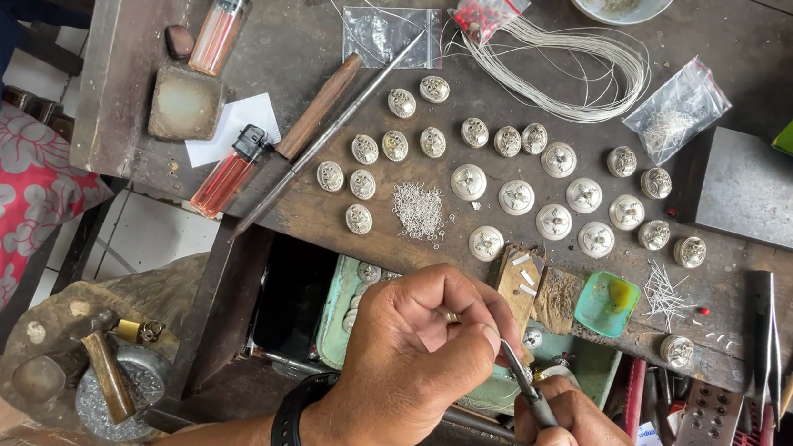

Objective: Shaping silver wire with pliers and applying material to small silver jewelry components using a pick on a workbench.

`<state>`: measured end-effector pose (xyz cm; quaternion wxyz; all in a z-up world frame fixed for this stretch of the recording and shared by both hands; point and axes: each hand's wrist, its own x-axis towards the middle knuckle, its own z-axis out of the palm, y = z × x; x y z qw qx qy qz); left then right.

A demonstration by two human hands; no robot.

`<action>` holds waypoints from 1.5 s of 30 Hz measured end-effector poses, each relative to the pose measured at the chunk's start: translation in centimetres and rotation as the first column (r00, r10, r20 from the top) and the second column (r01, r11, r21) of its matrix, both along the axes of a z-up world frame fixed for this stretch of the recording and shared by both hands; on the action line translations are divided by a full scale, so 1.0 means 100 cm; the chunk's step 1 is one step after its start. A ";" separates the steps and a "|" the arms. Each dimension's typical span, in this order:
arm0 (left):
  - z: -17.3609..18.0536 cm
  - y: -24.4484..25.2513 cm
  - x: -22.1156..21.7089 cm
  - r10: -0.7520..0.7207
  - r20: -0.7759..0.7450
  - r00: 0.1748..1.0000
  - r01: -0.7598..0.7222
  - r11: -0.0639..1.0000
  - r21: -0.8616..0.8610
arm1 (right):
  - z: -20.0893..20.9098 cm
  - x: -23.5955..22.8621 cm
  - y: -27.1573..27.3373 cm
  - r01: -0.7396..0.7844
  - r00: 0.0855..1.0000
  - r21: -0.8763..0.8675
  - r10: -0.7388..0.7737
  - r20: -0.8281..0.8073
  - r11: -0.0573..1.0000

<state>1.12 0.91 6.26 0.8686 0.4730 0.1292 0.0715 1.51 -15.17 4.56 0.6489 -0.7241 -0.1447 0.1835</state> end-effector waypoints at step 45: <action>0.001 -0.036 -0.001 -0.270 -0.049 0.961 0.270 0.897 0.351 | 0.010 0.023 -0.029 0.085 0.754 -0.090 -0.005 0.657 0.992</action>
